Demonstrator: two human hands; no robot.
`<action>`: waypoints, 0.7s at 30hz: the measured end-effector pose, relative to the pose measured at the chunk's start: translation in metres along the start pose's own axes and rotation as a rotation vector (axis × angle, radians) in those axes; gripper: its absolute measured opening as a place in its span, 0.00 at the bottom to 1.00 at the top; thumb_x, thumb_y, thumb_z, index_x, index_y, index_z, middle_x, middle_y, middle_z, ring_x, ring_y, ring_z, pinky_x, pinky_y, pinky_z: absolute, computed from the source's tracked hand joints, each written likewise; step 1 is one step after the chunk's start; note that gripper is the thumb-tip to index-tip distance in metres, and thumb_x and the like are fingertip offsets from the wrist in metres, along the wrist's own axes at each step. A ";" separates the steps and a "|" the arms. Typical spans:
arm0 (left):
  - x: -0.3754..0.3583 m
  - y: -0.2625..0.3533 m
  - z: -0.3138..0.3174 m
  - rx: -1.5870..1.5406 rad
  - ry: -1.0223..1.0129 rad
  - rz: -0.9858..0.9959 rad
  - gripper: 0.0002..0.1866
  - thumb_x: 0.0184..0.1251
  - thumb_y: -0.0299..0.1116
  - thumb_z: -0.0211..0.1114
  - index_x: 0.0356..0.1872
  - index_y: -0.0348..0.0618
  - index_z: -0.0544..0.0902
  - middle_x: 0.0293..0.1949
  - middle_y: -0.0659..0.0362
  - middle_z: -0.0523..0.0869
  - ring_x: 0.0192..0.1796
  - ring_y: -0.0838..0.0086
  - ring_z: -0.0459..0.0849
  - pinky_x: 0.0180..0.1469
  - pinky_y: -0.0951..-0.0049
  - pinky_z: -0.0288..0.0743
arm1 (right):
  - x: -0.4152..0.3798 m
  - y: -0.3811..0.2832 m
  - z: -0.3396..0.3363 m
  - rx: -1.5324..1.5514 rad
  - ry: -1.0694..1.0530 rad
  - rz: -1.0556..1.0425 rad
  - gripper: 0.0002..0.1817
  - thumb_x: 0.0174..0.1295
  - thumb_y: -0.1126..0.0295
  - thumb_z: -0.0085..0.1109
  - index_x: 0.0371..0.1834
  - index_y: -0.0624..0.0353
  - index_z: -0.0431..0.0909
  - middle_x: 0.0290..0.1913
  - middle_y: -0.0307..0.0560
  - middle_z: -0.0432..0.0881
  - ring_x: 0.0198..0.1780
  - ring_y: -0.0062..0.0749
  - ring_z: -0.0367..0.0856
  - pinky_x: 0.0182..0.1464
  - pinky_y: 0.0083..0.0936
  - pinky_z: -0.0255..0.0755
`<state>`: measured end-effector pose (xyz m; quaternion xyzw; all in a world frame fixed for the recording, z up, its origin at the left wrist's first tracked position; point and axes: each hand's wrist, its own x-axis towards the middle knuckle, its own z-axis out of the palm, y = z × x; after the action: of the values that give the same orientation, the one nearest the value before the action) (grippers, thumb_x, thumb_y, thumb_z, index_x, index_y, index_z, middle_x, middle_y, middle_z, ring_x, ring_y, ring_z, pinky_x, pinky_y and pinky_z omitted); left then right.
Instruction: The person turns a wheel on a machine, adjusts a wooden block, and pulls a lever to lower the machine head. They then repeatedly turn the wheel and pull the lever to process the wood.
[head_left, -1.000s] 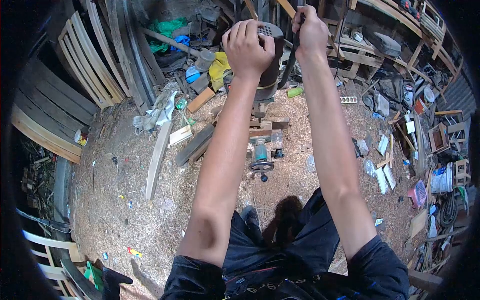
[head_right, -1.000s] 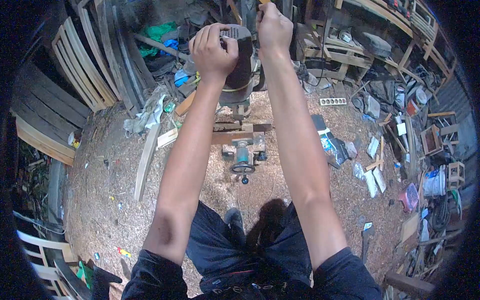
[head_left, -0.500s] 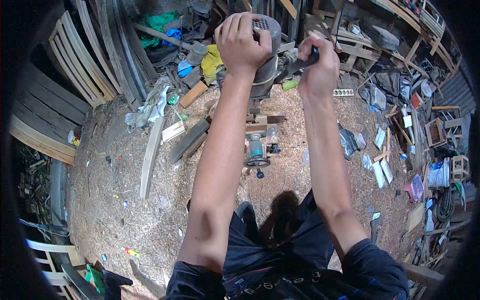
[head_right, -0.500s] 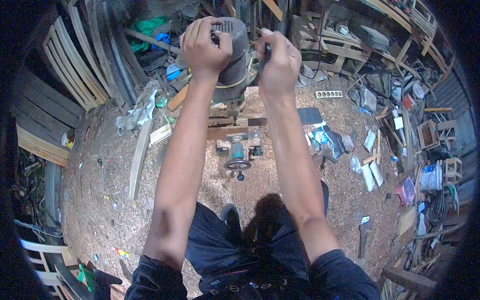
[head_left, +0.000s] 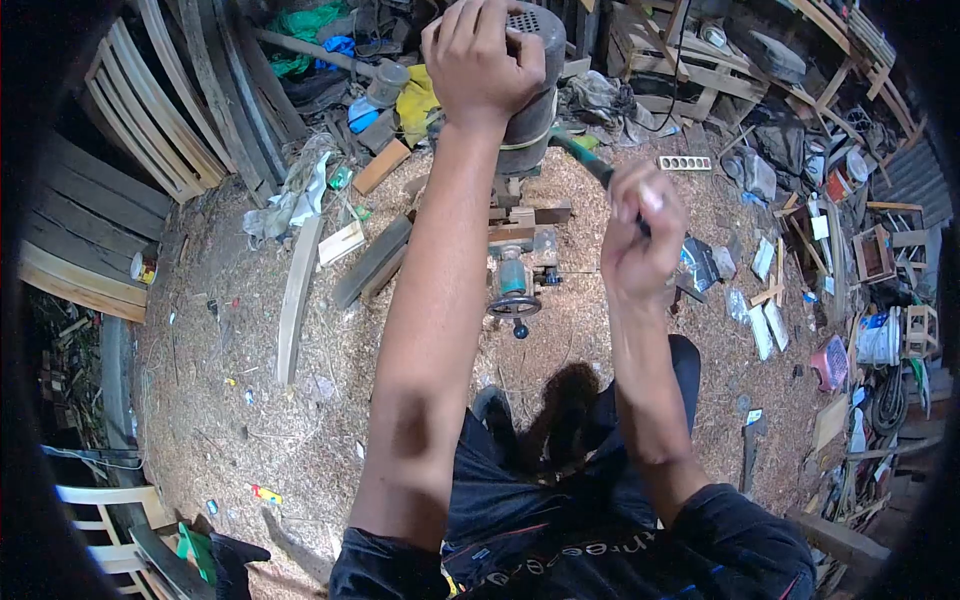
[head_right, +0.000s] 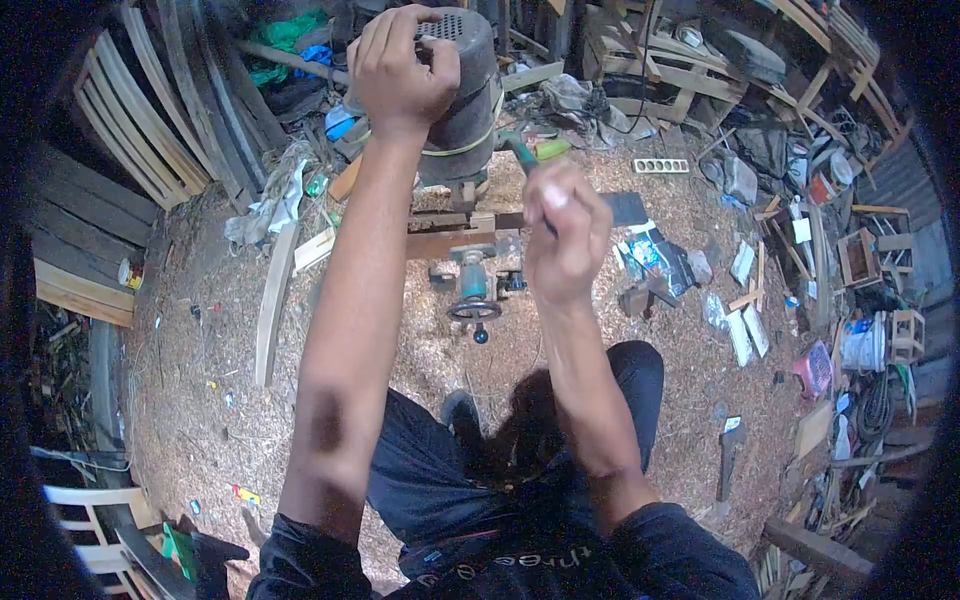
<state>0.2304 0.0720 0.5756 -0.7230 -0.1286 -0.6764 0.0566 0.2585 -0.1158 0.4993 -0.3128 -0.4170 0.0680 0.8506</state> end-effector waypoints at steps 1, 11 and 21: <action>-0.001 -0.001 0.001 -0.002 -0.005 -0.001 0.09 0.54 0.29 0.57 0.35 0.41 0.83 0.37 0.50 0.86 0.46 0.55 0.84 0.52 0.57 0.75 | -0.010 0.001 -0.003 -0.025 -0.004 -0.015 0.13 0.60 0.66 0.50 0.20 0.59 0.66 0.25 0.42 0.68 0.31 0.27 0.64 0.41 0.26 0.59; -0.026 -0.019 0.018 0.014 0.070 0.040 0.10 0.49 0.32 0.59 0.34 0.49 0.84 0.35 0.58 0.87 0.43 0.60 0.85 0.48 0.61 0.73 | -0.110 -0.001 -0.054 -0.183 -0.092 0.165 0.24 0.69 0.55 0.41 0.18 0.58 0.72 0.26 0.46 0.77 0.43 0.39 0.73 0.65 0.45 0.58; -0.017 -0.021 0.021 0.025 0.042 -0.012 0.10 0.52 0.35 0.59 0.34 0.49 0.84 0.35 0.58 0.87 0.44 0.60 0.85 0.49 0.61 0.73 | -0.020 -0.018 -0.016 -0.213 -0.164 0.053 0.29 0.79 0.54 0.42 0.18 0.58 0.69 0.24 0.38 0.73 0.30 0.25 0.67 0.42 0.27 0.62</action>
<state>0.2439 0.0960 0.5551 -0.7070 -0.1402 -0.6902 0.0644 0.2555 -0.1454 0.4891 -0.4056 -0.4818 0.0711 0.7735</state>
